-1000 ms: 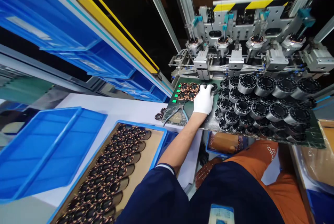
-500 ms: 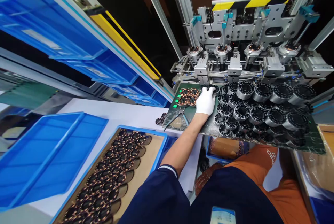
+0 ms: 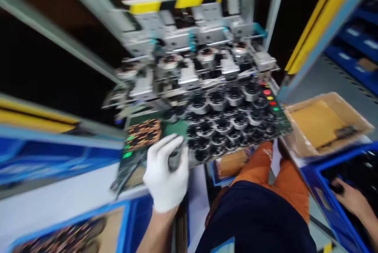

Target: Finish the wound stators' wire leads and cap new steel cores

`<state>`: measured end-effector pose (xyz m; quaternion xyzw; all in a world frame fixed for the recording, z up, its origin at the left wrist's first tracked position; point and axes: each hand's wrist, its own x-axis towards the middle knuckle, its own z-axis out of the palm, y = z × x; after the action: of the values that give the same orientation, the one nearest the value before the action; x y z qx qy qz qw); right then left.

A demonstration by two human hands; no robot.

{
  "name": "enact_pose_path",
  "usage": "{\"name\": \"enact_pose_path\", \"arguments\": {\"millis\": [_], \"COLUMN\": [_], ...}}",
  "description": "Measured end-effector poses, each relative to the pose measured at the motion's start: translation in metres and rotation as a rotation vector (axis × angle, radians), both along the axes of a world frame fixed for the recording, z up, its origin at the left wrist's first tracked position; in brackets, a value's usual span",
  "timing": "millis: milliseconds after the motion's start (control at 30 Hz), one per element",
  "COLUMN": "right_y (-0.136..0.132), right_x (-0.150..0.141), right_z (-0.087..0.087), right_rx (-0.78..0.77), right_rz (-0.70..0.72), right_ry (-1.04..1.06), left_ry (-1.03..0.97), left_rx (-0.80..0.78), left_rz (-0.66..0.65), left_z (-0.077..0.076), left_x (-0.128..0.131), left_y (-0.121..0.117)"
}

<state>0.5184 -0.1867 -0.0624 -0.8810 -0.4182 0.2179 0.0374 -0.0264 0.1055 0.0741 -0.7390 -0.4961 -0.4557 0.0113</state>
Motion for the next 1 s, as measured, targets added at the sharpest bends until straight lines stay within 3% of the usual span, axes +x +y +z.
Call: {"name": "enact_pose_path", "arguments": {"millis": [133, 233, 300, 367, 433, 533, 633, 800, 900, 1000], "right_y": [-0.023, -0.032, -0.033, -0.03, -0.025, -0.016, -0.006, 0.004, 0.001, -0.006], "right_x": [0.004, 0.003, -0.001, -0.007, -0.012, -0.019, -0.024, -0.024, -0.024, -0.025], "right_z": [-0.021, -0.028, -0.027, -0.023, -0.017, -0.006, 0.003, 0.016, 0.028, 0.041], "right_rx": [-0.089, -0.097, -0.094, -0.096, -0.116, -0.164, -0.186, -0.125, -0.015, 0.089], "right_rz": [-0.146, -0.224, -0.239, -0.23, -0.22, -0.239, -0.298, -0.368, -0.359, -0.314], "right_ry": [0.143, 0.288, 0.392, 0.482, 0.551, 0.624, 0.662, 0.637, 0.562, 0.48], "left_ry": [0.001, 0.023, 0.04, 0.178, 0.367, 0.482, 0.606, 0.733, 0.712, 0.606], "left_rx": [-0.115, -0.235, -0.346, -0.484, -0.569, -0.614, -0.675, -0.773, -0.867, -1.009], "left_rz": [-0.479, -0.829, -0.985, -1.048, -1.017, -1.056, -1.107, -1.182, -1.2, -1.194], "left_z": [-0.015, -0.016, -0.013, -0.012, -0.016, -0.033, -0.053, -0.08, -0.091, -0.094], "left_x": [0.071, 0.154, 0.219, 0.29, 0.363, 0.463, 0.54, 0.613, 0.628, 0.622], "left_y": [-0.036, -0.042, -0.039, -0.032, -0.024, -0.016, -0.015, -0.008, 0.0, 0.006]}}
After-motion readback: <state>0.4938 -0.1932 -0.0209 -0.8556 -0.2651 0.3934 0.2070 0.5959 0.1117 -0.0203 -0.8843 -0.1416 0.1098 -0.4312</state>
